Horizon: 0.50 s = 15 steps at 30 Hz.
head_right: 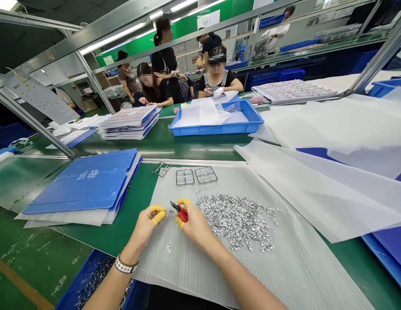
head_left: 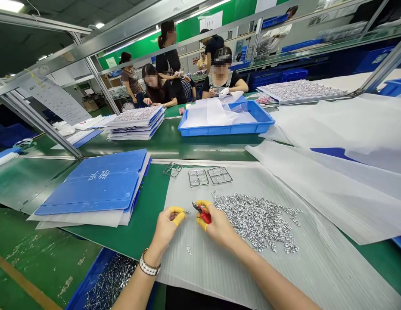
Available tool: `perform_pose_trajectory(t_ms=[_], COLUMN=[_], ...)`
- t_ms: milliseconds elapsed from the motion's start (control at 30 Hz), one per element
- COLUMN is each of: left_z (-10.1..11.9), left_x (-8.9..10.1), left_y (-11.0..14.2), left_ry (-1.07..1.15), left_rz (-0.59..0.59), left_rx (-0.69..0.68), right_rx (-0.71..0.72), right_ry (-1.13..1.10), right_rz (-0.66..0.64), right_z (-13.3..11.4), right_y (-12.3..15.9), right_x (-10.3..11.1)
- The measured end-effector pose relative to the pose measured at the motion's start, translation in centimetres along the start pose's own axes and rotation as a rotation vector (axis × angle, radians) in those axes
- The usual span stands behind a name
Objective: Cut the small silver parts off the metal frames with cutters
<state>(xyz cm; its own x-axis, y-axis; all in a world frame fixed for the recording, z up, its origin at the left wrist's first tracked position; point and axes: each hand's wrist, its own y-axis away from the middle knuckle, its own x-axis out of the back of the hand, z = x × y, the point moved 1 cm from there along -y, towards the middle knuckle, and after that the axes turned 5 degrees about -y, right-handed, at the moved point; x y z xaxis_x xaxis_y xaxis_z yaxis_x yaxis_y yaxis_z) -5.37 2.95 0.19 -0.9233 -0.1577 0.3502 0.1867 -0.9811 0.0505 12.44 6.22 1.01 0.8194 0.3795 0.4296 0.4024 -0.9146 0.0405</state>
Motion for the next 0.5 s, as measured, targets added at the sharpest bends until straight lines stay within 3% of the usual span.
perform_pose_trajectory(t_ms=[267,500], left_z=[1.9,2.0], left_x=[-2.2,-3.2], left_y=[0.3,0.1], left_ry=[0.231,0.249], left_rz=[-0.082,-0.112], left_rx=[0.051,0.05], right_rx=[-0.003,-0.033], right_ry=[-0.274,-0.251], right_rz=[-0.009,0.021], right_z=[0.3,0.4], right_y=[-0.4,-0.1], right_x=[0.4,1.2])
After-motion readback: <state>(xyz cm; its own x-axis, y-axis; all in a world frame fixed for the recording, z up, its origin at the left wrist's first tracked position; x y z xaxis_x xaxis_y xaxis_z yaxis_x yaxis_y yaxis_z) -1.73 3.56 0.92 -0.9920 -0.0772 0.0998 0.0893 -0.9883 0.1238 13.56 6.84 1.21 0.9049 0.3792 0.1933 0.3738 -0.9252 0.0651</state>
